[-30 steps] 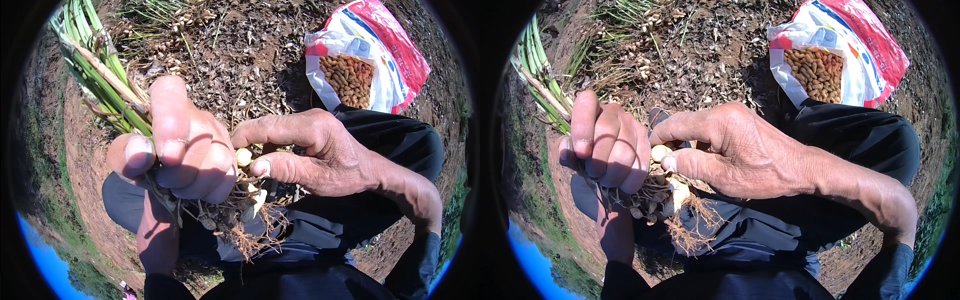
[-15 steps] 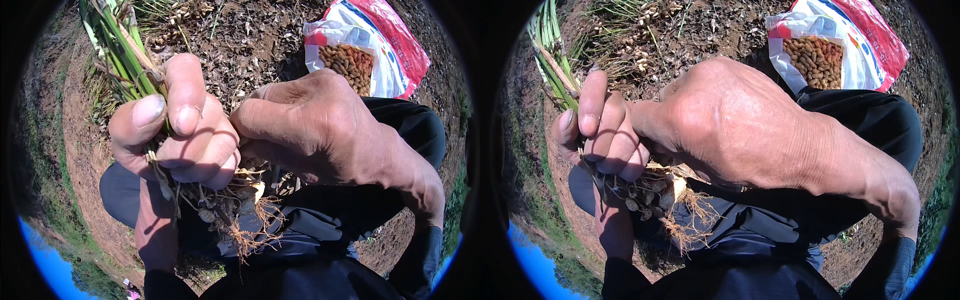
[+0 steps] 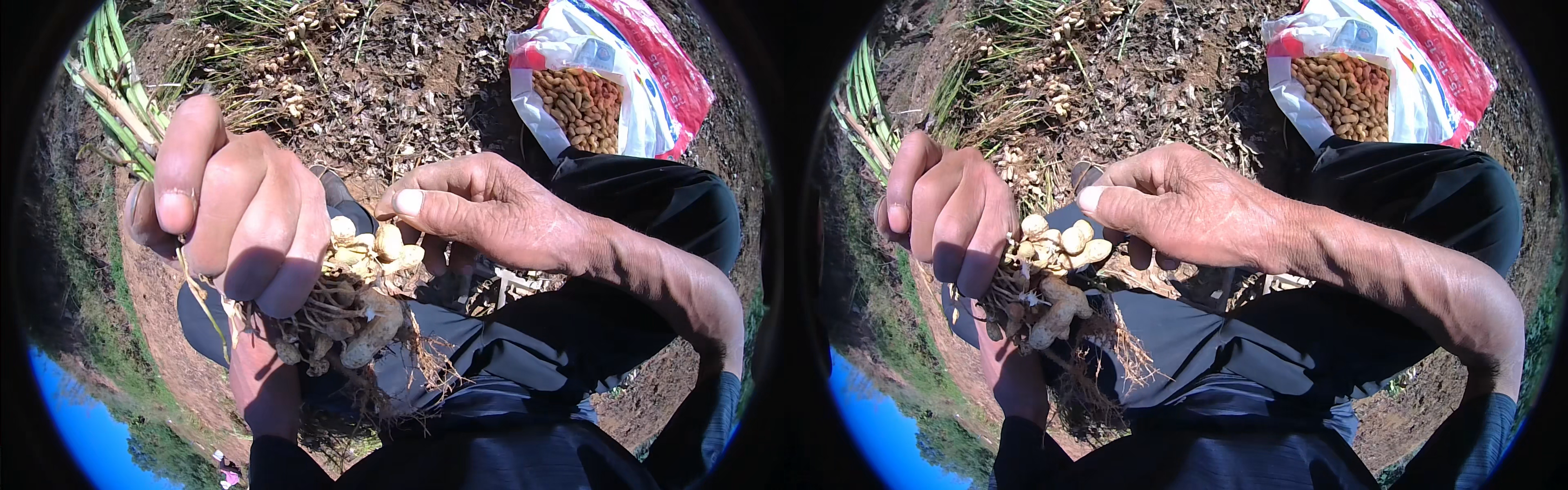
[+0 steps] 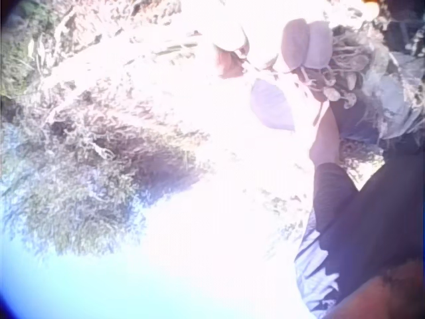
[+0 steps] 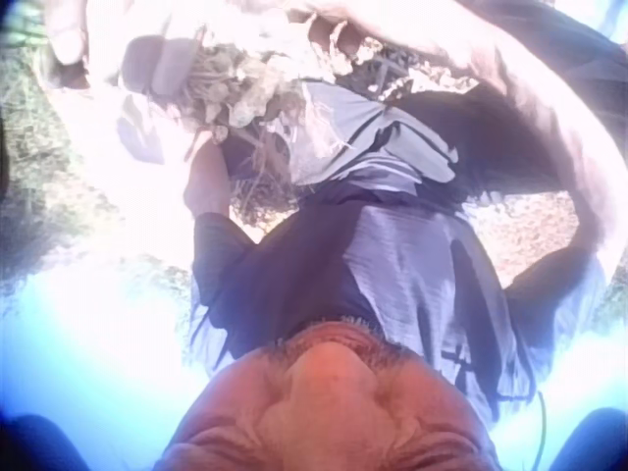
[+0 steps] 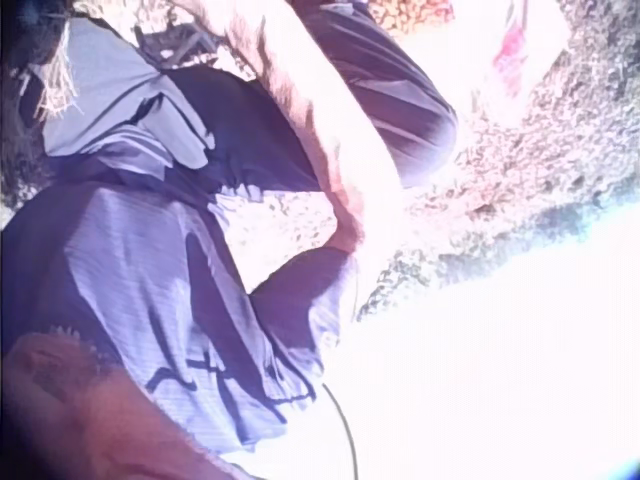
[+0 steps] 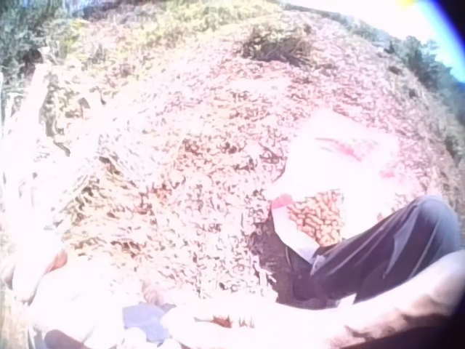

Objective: The person sits on the ground and repeatedly picks up peanut plants, removes the peanuts from the roots, and places them into a nearby bag. The person continues this process throughout the video.

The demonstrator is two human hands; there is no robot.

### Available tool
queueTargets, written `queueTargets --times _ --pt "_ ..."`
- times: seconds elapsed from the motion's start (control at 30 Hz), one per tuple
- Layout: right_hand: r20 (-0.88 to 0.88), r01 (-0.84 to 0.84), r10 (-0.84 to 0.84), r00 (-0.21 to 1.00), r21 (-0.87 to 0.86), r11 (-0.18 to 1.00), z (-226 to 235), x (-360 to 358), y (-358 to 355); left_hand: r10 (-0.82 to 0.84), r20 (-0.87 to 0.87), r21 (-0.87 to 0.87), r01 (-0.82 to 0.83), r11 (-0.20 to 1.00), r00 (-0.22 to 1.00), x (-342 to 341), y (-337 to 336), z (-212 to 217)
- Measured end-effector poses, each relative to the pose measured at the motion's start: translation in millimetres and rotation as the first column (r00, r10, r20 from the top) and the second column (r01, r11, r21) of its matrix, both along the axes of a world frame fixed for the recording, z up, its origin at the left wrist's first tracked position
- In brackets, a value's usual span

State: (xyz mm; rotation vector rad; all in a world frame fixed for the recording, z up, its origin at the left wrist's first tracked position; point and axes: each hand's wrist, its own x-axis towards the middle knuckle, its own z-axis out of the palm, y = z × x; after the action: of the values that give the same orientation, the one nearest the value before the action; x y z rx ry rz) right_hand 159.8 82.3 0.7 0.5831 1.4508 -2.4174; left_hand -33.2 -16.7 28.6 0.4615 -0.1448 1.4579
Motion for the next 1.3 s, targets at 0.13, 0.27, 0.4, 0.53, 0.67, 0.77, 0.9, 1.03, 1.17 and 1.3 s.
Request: queueTargets --times 0.13,0.27,0.4,0.53,0.67,0.77,0.9,1.03,1.17,1.3 --pt "-0.085 -0.011 0.006 0.996 -0.066 0.998 1 -1 -5 -0.036 0.024 -0.003 0.037 0.999 0.999 0 -4 4" --pt "-0.163 0.063 -0.072 0.984 -0.06 0.996 -8 7 -6 -0.081 0.016 0.029 0.08 0.996 0.997 -1 5 -17" --pt "-0.262 0.08 -0.035 0.964 0.165 0.983 10 2 -2 0.122 -0.189 -0.071 -0.137 0.988 0.974 4 -12 7" --pt "-0.42 0.266 0.05 0.906 0.658 0.705 7 11 15 0.091 -0.205 -0.146 -0.123 0.982 0.974 8 -6 -18" --pt "-0.352 0.366 -0.126 0.928 0.786 0.499 -17 17 32 0.065 -0.221 -0.048 -0.077 0.996 0.973 0 -11 -18" --pt "-0.283 0.401 -0.289 0.914 0.542 0.739 -7 20 33 0.109 -0.253 -0.025 -0.119 0.993 0.961 -11 -14 -9" --pt "0.138 0.111 -0.117 0.983 0.05 0.993 6 8 19 0.088 -0.211 0.015 -0.087 0.996 0.973 -12 -6 -14" --pt "0.072 -0.024 0.028 0.997 -0.055 0.998 -7 12 2 0.083 -0.209 0.034 -0.078 0.996 0.974 -5 -1 -12" --pt "0.006 -0.067 0.07 0.998 -0.224 0.972 -2 11 -2 0.063 -0.102 -0.036 -0.067 0.997 0.993 6 3 -6" --pt "0.076 0.082 -0.061 0.995 -0.309 0.948 -1 8 -10 0.08 -0.148 0.022 -0.077 0.997 0.986 7 6 -20"
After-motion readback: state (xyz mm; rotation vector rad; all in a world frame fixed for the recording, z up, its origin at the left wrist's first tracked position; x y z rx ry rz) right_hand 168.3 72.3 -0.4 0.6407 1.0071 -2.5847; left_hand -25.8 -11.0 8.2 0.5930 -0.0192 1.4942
